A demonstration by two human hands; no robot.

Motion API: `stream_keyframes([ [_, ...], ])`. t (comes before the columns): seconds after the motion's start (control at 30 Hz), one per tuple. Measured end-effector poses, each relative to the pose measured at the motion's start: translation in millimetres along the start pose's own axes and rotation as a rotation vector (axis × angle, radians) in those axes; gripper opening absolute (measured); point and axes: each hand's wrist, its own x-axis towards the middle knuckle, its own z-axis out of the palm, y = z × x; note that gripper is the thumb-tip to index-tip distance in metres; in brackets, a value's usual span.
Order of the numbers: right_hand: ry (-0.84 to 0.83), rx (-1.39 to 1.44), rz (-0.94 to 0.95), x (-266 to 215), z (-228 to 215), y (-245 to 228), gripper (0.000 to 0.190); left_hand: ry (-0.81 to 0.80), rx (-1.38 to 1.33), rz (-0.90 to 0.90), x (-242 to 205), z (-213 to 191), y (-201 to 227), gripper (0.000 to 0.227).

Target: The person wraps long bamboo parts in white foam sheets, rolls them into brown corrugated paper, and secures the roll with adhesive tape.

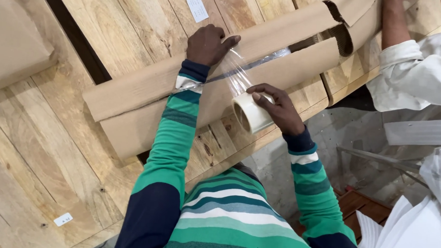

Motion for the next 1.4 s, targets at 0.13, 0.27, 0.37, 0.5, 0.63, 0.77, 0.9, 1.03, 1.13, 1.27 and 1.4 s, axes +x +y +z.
stream_keyframes([
  [0.13, 0.012, 0.088, -0.024, 0, 2, 8, 0.026, 0.294, -0.117, 0.265, -14, 1, -2, 0.044],
  [0.27, 0.023, 0.111, -0.043, 1, 1, 13, 0.024, 0.467, -0.189, 0.369, -69, -20, 24, 0.028],
  [0.37, 0.030, 0.126, -0.039, 1, 1, 11, 0.024, 0.454, -0.538, 0.203, -115, -8, 28, 0.024],
  [0.5, 0.045, 0.120, -0.039, 1, -2, 6, 0.024, 0.245, -0.975, 0.017, -166, 28, 23, 0.026],
  [0.63, 0.046, 0.136, -0.060, -2, -2, 7, 0.024, 0.004, -1.427, -0.178, -169, 29, 19, 0.048],
  [0.77, 0.052, 0.124, -0.069, -5, 0, 14, 0.023, -0.219, -1.848, -0.195, -141, 27, 20, 0.061],
  [0.9, 0.070, 0.114, -0.096, -8, 2, 21, 0.022, -0.125, -2.114, -0.176, -110, 50, 23, 0.061],
  [1.03, 0.076, 0.103, -0.083, -17, 1, 19, 0.020, -0.066, -2.343, -0.064, -101, 72, 19, 0.060],
  [1.13, 0.063, 0.088, -0.030, -19, 2, 27, 0.020, 0.007, -2.314, -0.082, -102, 60, 28, 0.058],
  [1.27, 0.064, 0.061, -0.026, -21, 2, 43, 0.021, -0.009, -2.370, -0.201, -106, 68, 25, 0.053],
  [1.4, 0.071, 0.092, -0.028, -22, 4, 45, 0.021, -0.101, -2.196, -0.156, -125, 63, 29, 0.054],
])
